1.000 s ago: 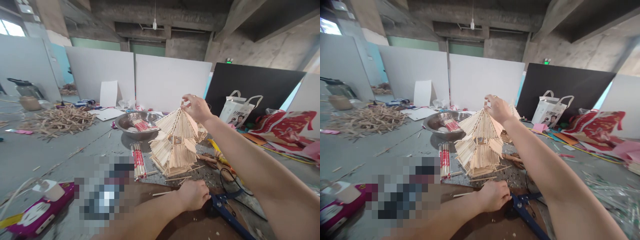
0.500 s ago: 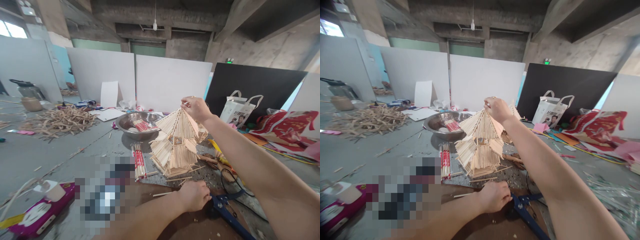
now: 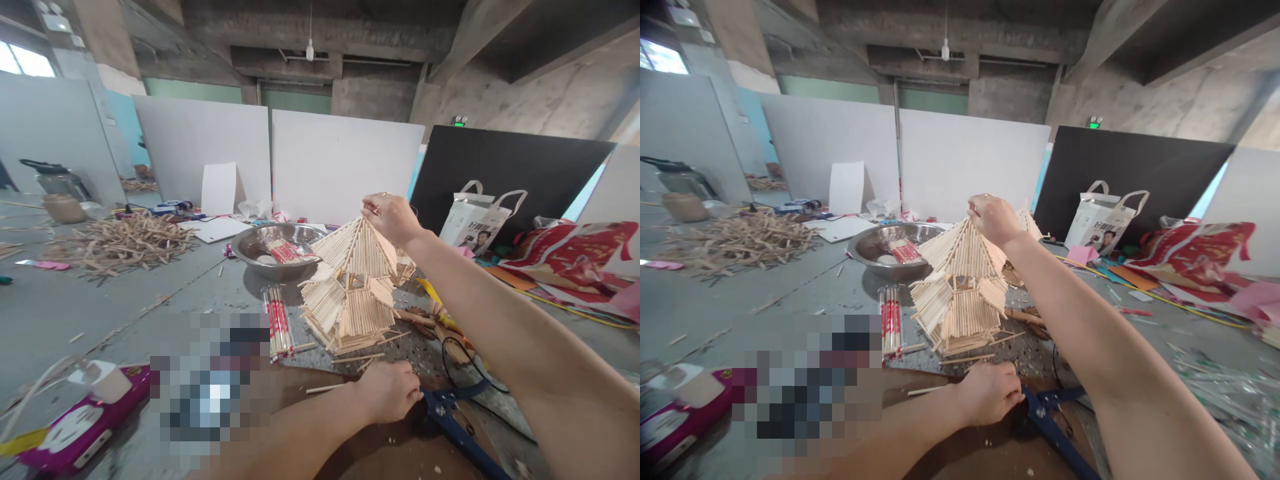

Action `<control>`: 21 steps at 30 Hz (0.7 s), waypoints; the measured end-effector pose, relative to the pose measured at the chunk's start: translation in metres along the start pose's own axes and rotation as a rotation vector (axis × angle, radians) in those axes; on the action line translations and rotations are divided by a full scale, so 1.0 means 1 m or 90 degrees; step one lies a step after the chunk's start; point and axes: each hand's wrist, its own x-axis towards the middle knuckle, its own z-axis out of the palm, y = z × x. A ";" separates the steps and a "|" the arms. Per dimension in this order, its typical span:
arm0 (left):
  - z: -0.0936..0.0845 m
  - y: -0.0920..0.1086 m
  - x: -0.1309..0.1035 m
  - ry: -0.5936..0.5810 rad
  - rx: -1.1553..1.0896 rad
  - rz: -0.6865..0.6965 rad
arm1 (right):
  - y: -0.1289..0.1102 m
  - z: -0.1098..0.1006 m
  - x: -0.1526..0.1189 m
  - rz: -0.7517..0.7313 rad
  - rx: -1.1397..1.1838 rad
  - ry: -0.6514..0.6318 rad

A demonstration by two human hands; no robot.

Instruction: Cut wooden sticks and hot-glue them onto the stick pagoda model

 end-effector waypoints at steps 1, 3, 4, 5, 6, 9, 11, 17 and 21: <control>-0.001 0.000 0.000 -0.003 0.000 0.001 | -0.001 0.000 0.000 0.000 -0.001 0.002; -0.003 0.001 0.000 -0.011 0.002 0.003 | -0.001 -0.001 0.000 0.009 0.006 0.000; -0.005 0.002 0.000 -0.014 0.004 0.005 | -0.002 -0.002 -0.001 0.017 0.016 -0.002; -0.007 0.004 0.000 -0.016 0.006 0.008 | -0.001 -0.002 -0.002 0.029 0.032 -0.005; -0.011 0.007 0.000 -0.019 0.009 0.014 | -0.001 -0.002 -0.002 0.043 0.056 -0.007; -0.031 0.021 -0.003 -0.038 0.024 0.045 | 0.004 -0.001 -0.006 0.104 0.178 0.018; -0.055 0.031 -0.007 -0.049 0.033 0.074 | 0.008 0.002 -0.007 0.160 0.279 0.067; -0.156 0.016 -0.009 0.150 -0.047 0.003 | 0.012 0.009 -0.006 0.345 0.543 0.028; -0.202 -0.042 0.012 0.469 -0.062 -0.242 | 0.008 0.012 -0.004 0.399 0.662 0.028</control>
